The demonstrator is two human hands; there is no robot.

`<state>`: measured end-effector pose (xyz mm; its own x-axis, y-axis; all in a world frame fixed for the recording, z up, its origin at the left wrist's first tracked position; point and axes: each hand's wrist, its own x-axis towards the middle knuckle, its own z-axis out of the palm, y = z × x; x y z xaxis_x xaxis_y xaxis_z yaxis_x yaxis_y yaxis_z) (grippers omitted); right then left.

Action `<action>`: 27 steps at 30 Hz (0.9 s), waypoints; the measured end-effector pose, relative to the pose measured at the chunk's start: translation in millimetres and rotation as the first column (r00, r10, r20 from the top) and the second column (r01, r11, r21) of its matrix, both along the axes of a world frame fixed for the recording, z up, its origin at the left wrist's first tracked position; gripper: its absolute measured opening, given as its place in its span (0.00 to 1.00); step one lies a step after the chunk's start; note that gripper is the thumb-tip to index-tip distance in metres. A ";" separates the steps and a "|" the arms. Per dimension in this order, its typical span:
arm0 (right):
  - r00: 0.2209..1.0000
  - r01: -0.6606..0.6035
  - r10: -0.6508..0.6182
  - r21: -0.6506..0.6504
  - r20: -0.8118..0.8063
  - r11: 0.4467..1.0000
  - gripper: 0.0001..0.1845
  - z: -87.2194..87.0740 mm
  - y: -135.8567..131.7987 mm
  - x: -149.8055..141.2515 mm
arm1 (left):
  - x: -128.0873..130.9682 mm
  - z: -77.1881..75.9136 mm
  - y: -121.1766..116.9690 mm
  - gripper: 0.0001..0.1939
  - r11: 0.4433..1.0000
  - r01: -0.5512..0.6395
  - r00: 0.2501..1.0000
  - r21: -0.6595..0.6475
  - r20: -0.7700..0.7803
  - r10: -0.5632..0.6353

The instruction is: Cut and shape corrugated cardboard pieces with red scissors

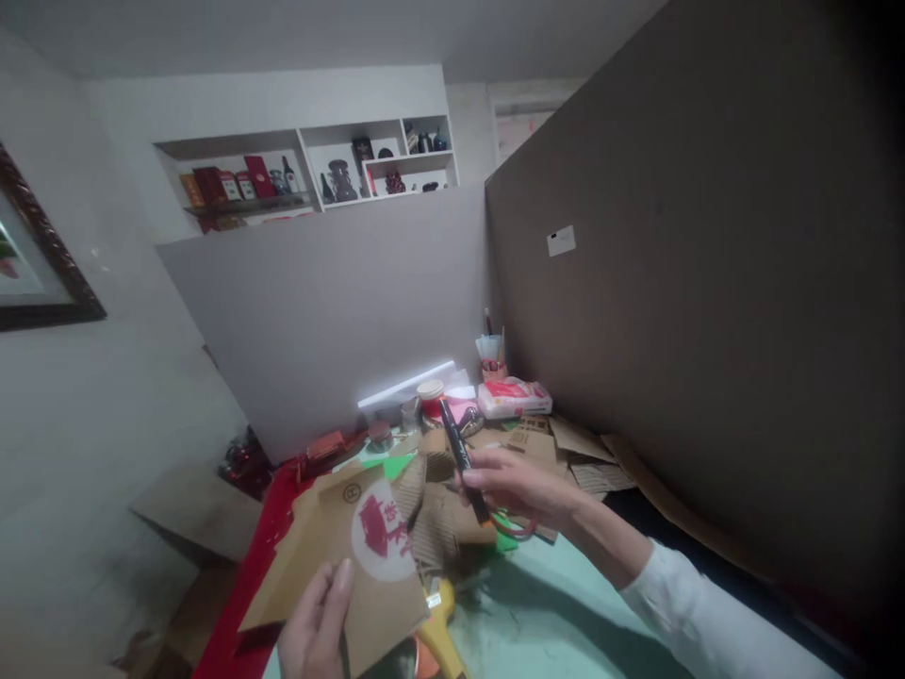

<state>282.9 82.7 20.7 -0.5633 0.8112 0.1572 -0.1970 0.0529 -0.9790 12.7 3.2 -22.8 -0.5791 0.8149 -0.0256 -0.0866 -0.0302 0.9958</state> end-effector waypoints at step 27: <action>0.790 0.118 -0.253 -0.267 -0.558 0.956 0.19 42.1 -21.9 -35.6 | 60.0 106.0 18.6 0.16 0.883 0.430 0.710 0.187 0.534 -0.459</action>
